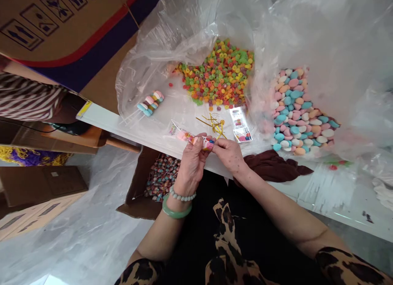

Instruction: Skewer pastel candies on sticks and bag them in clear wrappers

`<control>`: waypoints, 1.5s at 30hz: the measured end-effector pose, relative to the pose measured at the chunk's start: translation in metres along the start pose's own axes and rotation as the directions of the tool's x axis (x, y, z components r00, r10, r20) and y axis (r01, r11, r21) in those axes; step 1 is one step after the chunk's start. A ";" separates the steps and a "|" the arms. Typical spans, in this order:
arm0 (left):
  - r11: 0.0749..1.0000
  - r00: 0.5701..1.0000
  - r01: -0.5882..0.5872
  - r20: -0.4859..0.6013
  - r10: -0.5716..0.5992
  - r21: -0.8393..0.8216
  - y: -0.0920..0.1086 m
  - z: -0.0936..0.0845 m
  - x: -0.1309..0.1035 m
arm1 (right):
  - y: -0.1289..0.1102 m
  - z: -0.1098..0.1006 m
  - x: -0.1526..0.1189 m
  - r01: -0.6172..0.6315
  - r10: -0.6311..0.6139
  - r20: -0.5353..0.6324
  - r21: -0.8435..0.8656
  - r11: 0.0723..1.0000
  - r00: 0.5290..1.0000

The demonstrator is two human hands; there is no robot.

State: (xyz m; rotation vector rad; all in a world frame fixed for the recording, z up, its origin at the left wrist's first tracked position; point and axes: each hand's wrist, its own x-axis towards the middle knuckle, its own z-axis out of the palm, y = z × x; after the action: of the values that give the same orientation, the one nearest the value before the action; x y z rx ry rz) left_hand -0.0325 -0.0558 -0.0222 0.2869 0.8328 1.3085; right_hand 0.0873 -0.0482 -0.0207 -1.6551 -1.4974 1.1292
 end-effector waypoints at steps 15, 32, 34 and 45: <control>0.978 1.000 0.009 -0.005 -0.008 0.207 0.018 -0.010 0.009 | 0.003 -0.015 -0.007 0.096 -0.109 0.131 0.096 0.991 0.985; 0.961 0.958 0.277 0.075 -0.278 0.024 0.014 -0.003 -0.006 | 0.007 0.002 -0.004 0.536 -0.582 0.032 -0.434 0.724 0.812; 0.963 0.962 0.270 0.049 -0.269 0.005 0.018 -0.007 -0.006 | 0.008 0.004 -0.008 0.560 -0.636 0.027 -0.506 0.657 0.771; 0.996 0.999 -0.010 -0.030 0.013 0.091 0.015 -0.004 -0.005 | -0.021 0.003 -0.016 0.142 -0.162 0.069 0.233 0.962 0.984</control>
State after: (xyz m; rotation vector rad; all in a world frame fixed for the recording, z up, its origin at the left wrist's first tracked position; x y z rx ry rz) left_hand -0.0461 -0.0578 -0.0140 0.3447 0.9187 1.2909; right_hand 0.0753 -0.0605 -0.0007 -1.3292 -1.4615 1.2508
